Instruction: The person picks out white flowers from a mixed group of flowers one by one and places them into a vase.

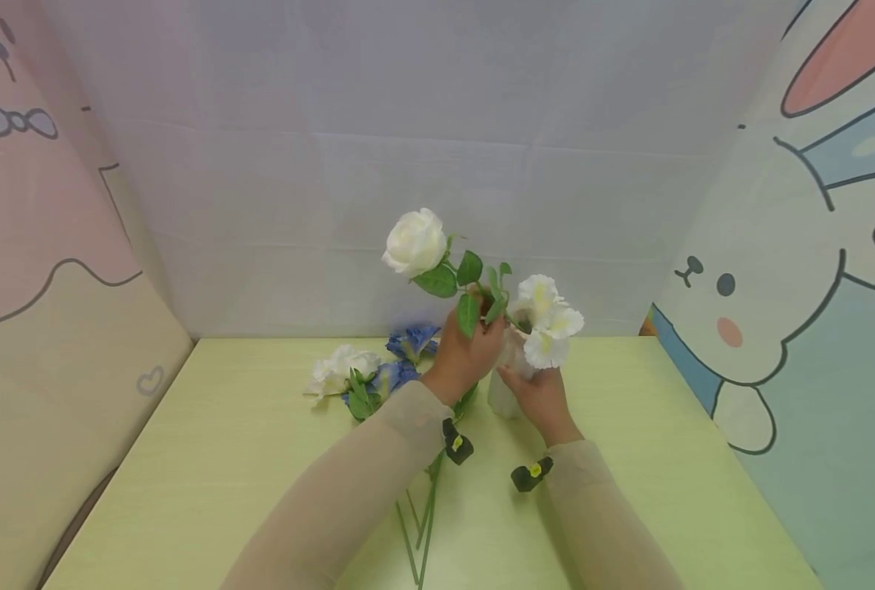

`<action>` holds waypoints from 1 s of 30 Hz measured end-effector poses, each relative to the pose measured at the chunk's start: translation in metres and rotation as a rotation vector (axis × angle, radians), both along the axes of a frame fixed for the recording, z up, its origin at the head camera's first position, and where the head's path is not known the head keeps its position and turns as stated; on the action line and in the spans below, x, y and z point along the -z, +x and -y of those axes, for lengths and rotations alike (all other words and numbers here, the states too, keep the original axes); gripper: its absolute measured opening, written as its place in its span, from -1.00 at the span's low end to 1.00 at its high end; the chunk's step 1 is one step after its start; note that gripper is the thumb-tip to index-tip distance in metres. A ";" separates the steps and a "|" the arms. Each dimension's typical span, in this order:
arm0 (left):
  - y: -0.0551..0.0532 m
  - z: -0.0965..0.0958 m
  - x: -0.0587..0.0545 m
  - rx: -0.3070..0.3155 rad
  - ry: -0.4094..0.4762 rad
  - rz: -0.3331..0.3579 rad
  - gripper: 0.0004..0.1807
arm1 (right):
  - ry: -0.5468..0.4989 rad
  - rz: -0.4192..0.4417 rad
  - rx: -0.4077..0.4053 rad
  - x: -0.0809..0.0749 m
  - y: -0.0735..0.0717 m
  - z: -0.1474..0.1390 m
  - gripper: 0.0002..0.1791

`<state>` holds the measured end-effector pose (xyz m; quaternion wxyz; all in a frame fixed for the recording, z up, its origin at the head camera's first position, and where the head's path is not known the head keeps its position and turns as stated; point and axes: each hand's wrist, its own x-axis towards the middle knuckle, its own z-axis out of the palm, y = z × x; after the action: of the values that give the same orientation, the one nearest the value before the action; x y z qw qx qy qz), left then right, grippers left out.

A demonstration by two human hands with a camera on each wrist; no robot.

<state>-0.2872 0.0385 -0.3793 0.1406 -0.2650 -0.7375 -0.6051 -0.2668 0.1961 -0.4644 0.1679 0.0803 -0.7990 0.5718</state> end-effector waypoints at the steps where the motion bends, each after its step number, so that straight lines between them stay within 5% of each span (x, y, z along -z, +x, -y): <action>1: -0.001 -0.001 0.000 -0.001 0.001 0.004 -0.72 | -0.001 -0.001 0.000 0.000 0.000 0.000 -0.30; 19: -0.013 -0.005 0.001 0.002 0.001 0.110 -0.70 | -0.015 0.044 0.017 -0.001 0.001 0.002 -0.23; 26: -0.017 -0.007 -0.001 -0.041 -0.026 0.168 -0.73 | -0.078 0.069 0.022 0.034 -0.021 -0.010 -0.10; 30: -0.020 -0.008 -0.002 -0.032 -0.074 0.172 -0.67 | -0.068 0.077 0.033 0.038 -0.023 -0.013 -0.06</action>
<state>-0.3071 0.0467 -0.3770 0.0765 -0.2052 -0.7730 -0.5954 -0.2899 0.2088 -0.5023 0.1491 0.0393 -0.7862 0.5984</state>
